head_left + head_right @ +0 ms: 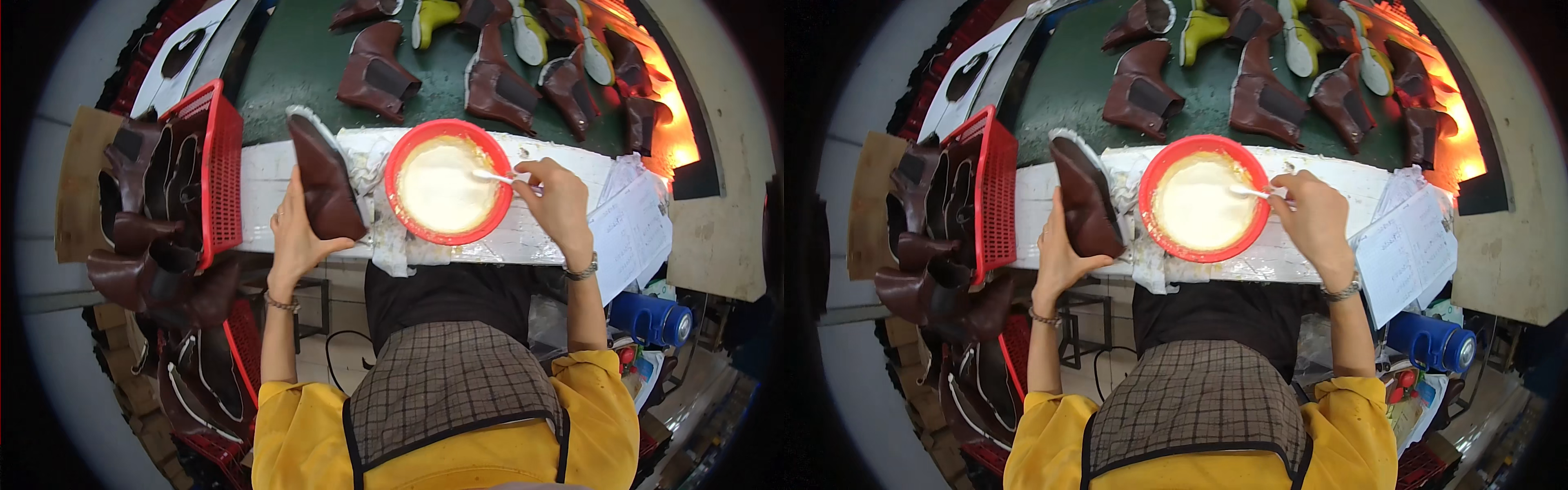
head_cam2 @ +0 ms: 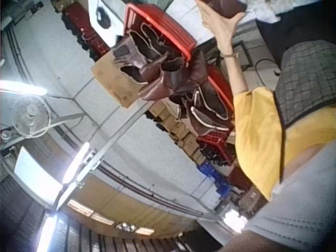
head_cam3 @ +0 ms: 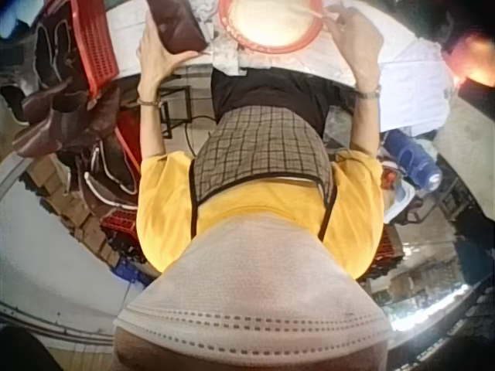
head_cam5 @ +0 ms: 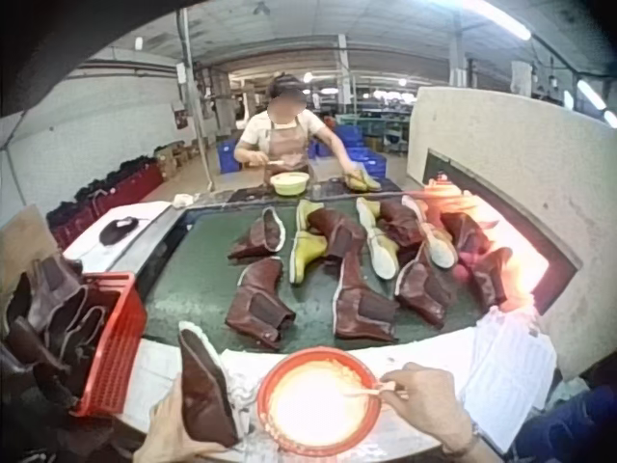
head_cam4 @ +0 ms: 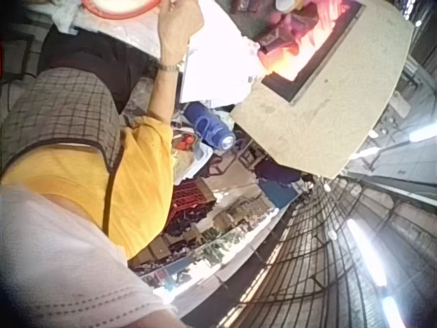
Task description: The person is applying glue to the upper edges of brown leather boot components using a brush and a bowl of adhesive on a factory production line.
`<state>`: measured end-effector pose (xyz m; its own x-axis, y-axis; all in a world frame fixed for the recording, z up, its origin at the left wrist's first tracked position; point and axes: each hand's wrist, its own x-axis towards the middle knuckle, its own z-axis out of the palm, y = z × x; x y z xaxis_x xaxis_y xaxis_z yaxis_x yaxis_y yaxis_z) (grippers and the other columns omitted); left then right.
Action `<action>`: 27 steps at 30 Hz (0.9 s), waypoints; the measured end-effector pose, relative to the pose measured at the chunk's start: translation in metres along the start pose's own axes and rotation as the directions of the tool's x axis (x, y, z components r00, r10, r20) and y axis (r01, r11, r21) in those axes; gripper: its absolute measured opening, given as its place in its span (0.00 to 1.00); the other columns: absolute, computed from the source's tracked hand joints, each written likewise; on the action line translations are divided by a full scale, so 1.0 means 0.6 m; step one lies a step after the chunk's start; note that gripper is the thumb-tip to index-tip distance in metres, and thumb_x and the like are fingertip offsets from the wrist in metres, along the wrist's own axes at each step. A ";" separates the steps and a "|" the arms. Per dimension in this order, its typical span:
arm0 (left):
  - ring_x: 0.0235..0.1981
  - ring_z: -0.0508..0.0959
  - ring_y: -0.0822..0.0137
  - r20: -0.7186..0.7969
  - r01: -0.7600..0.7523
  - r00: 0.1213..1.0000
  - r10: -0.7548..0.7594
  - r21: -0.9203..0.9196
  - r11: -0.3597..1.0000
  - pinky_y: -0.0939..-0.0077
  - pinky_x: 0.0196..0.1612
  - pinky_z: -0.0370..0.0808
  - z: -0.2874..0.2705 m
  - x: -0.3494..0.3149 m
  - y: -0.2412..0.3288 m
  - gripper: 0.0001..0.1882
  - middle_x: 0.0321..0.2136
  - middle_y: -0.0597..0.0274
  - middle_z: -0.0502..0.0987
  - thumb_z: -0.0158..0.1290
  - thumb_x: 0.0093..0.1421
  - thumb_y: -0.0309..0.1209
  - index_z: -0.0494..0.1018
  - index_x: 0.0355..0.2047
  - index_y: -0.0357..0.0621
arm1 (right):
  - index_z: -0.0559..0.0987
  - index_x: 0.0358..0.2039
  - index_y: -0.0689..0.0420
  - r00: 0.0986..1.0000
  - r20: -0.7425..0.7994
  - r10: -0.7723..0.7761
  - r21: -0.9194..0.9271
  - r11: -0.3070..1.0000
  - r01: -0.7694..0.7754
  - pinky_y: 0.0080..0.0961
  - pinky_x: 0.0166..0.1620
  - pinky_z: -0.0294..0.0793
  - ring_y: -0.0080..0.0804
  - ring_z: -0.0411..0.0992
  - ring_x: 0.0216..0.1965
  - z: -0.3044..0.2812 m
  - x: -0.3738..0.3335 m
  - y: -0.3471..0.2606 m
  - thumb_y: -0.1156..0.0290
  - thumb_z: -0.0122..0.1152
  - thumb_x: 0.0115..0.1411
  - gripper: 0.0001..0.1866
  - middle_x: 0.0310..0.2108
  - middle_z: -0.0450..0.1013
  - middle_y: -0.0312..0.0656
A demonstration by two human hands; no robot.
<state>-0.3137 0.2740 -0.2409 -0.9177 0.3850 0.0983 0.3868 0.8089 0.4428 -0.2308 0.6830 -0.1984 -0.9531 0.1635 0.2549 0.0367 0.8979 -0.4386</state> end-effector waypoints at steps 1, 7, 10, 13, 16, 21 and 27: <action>0.67 0.64 0.37 -0.019 0.012 1.000 -0.010 0.136 0.991 0.42 0.64 0.62 0.014 -0.008 0.004 0.84 0.69 0.34 0.58 0.81 0.27 0.51 0.36 0.77 0.43 | 0.87 0.38 0.52 0.998 0.015 0.056 0.057 0.997 -0.057 0.33 0.33 0.75 0.37 0.78 0.29 -0.003 0.000 -0.001 0.65 0.71 0.57 0.09 0.29 0.78 0.39; 0.64 0.66 0.38 -0.037 0.050 0.998 -0.052 -0.039 0.998 0.45 0.63 0.65 0.013 -0.012 -0.009 0.71 0.67 0.39 0.60 0.73 0.37 0.32 0.40 0.77 0.43 | 0.88 0.35 0.56 0.990 0.081 0.112 0.143 0.982 -0.123 0.30 0.33 0.74 0.35 0.77 0.27 0.014 -0.010 0.018 0.62 0.72 0.59 0.10 0.30 0.79 0.42; 0.64 0.67 0.42 -0.197 0.051 0.971 -0.133 -0.374 0.926 0.54 0.65 0.67 -0.005 -0.012 -0.006 0.61 0.65 0.40 0.62 0.68 0.40 0.24 0.48 0.74 0.38 | 0.88 0.36 0.58 0.992 0.025 0.125 0.200 0.972 -0.127 0.27 0.32 0.72 0.30 0.76 0.28 0.010 -0.011 0.000 0.66 0.72 0.60 0.09 0.30 0.79 0.41; 0.65 0.66 0.42 -0.259 -0.153 0.962 0.081 -0.269 0.951 0.55 0.66 0.66 -0.028 -0.018 0.032 0.63 0.65 0.41 0.63 0.70 0.37 0.22 0.49 0.74 0.38 | 0.87 0.38 0.60 0.996 -0.026 0.082 0.509 0.859 -0.057 0.23 0.31 0.70 0.25 0.75 0.29 0.015 -0.013 -0.019 0.71 0.73 0.59 0.08 0.30 0.79 0.40; 0.65 0.66 0.42 -0.213 -0.252 0.957 0.199 -0.260 0.932 0.54 0.66 0.66 -0.032 -0.022 0.064 0.65 0.65 0.42 0.63 0.74 0.34 0.23 0.50 0.73 0.38 | 0.87 0.36 0.62 0.997 0.024 -0.072 0.641 0.766 0.040 0.20 0.30 0.68 0.21 0.73 0.27 0.010 -0.007 -0.070 0.74 0.72 0.59 0.06 0.30 0.79 0.39; 0.60 0.72 0.47 -0.254 -0.493 0.870 0.423 -0.431 0.756 0.59 0.62 0.71 -0.030 -0.024 0.114 0.62 0.63 0.44 0.66 0.78 0.38 0.27 0.53 0.71 0.38 | 0.87 0.35 0.61 0.971 -0.208 -0.120 0.509 0.834 0.212 0.20 0.28 0.69 0.22 0.73 0.26 0.019 0.034 -0.054 0.74 0.73 0.58 0.06 0.28 0.78 0.39; 0.65 0.70 0.49 -0.448 -0.548 0.798 0.403 -0.262 0.794 0.60 0.66 0.66 -0.015 -0.010 0.108 0.64 0.67 0.43 0.63 0.78 0.43 0.29 0.47 0.73 0.37 | 0.89 0.38 0.57 0.941 -0.260 -0.216 0.509 0.797 0.324 0.20 0.33 0.75 0.24 0.76 0.29 -0.016 0.037 -0.058 0.74 0.75 0.57 0.08 0.33 0.80 0.38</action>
